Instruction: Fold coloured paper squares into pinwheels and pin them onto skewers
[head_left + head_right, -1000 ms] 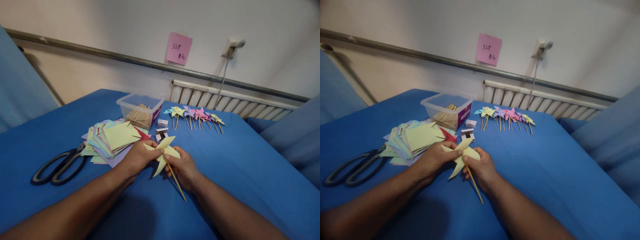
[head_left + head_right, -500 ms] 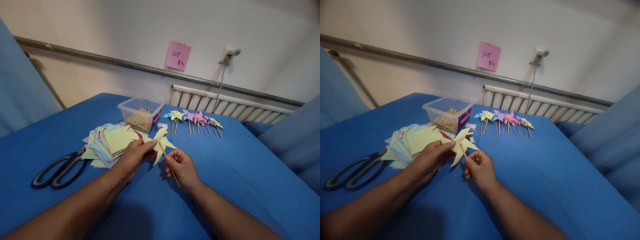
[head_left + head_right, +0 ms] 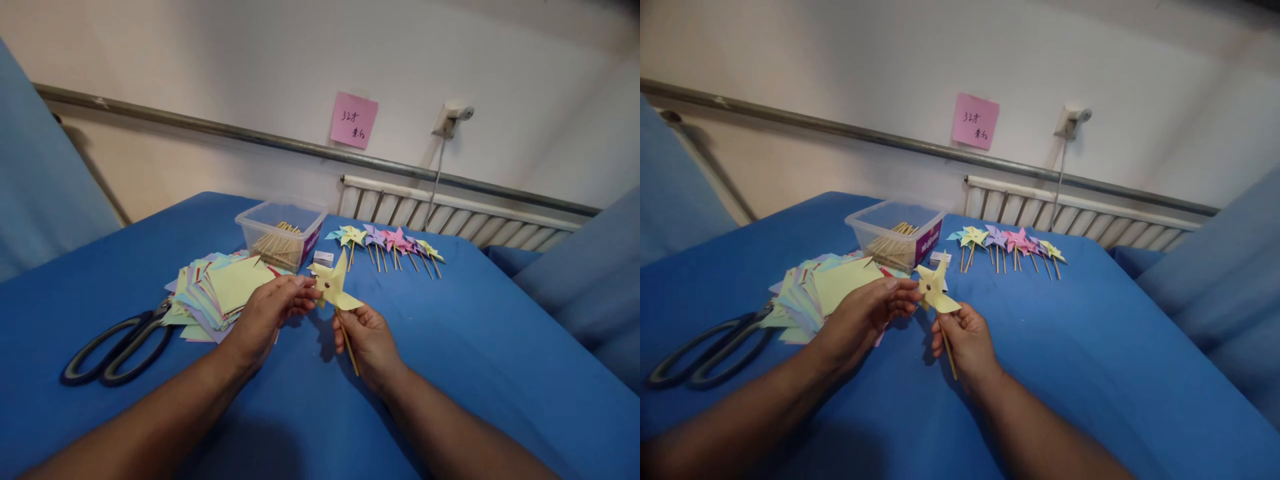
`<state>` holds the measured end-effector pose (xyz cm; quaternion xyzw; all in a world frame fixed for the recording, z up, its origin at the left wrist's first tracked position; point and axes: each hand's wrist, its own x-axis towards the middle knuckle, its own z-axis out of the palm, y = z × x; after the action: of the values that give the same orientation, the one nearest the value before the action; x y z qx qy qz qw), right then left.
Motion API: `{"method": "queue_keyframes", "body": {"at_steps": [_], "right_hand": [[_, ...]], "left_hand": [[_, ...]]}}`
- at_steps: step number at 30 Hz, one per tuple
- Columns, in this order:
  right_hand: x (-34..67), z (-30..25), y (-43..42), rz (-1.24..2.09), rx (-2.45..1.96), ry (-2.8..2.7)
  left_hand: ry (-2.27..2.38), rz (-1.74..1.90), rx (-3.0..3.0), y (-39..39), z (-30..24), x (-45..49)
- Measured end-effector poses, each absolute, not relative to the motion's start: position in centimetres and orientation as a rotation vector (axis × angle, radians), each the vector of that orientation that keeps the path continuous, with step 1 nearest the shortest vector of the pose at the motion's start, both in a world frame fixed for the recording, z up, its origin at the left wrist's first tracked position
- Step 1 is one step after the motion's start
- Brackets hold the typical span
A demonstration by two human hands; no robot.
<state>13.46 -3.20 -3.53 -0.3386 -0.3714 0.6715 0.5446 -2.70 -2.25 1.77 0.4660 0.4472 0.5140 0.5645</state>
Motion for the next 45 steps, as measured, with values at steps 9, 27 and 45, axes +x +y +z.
{"method": "queue_keyframes", "body": {"at_steps": [9,27,45], "right_hand": [[13.7,-3.3,-3.4,1.805,-0.691,-0.847],[13.1,-3.9,-3.9,1.730,-0.746,-1.036],[13.2,-4.0,-4.6,1.343,-0.960,-1.292]], "left_hand": [[1.149,1.325,1.027,-1.9,2.2,-2.4],[1.101,1.155,0.961,-2.5,0.9,-1.9],[0.920,1.016,0.929,-3.2,0.9,-1.3]]}}
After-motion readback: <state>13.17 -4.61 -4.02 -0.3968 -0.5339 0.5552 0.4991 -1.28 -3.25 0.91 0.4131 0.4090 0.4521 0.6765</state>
